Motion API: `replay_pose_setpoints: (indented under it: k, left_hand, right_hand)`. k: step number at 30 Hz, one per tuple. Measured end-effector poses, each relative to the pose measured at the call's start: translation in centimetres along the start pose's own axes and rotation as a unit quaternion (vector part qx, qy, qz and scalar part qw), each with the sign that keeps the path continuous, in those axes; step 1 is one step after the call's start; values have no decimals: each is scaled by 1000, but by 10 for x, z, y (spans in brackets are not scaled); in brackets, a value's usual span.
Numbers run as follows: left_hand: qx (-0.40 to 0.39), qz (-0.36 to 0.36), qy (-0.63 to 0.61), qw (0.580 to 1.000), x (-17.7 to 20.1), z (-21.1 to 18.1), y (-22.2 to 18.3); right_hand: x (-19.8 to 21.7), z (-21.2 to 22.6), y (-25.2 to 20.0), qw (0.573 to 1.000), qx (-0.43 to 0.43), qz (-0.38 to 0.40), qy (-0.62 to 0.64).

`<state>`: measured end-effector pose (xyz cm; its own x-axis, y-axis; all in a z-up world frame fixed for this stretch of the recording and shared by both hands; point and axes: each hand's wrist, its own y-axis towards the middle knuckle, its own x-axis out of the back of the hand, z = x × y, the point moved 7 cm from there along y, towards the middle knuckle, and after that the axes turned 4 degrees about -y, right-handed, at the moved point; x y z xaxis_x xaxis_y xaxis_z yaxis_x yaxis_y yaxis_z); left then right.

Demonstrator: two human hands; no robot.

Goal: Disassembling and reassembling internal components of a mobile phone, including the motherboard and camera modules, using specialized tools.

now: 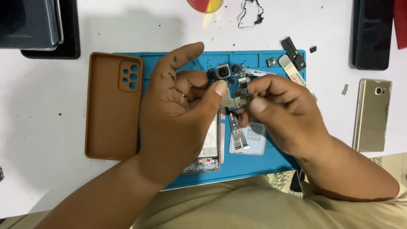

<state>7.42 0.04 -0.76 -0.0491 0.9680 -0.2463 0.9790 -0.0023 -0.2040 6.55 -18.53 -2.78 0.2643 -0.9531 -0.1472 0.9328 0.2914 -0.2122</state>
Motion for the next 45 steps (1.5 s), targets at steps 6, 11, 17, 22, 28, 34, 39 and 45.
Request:
replay_pose_setpoints:
  k: [6,11,17,22,28,34,39,45]
  left_hand:
    - [12,16,-33,999,-4,0,1]
    - [78,28,38,996,-4,4,3]
    - [34,47,71,996,-3,5,4]
    - [4,76,90,993,2,-13,7]
    - [-225,13,557,799,17,-56,-29]
    - [-159,-36,821,548,-11,3,-57]
    - [-147,-100,833,524,-18,20,-58]
    - [-145,-82,784,598,-6,29,-46]
  right_hand:
    - [0,10,1,992,34,-40,-119]
    - [11,12,2,984,30,-115,-131]
    - [9,12,4,989,30,-90,-112]
    - [7,14,4,996,48,-63,-51]
    - [24,17,3,988,53,-145,-21]
    - [21,18,0,987,50,-149,-37]
    - [21,17,0,987,56,-145,-45]
    - [21,16,1,987,75,-129,-52]
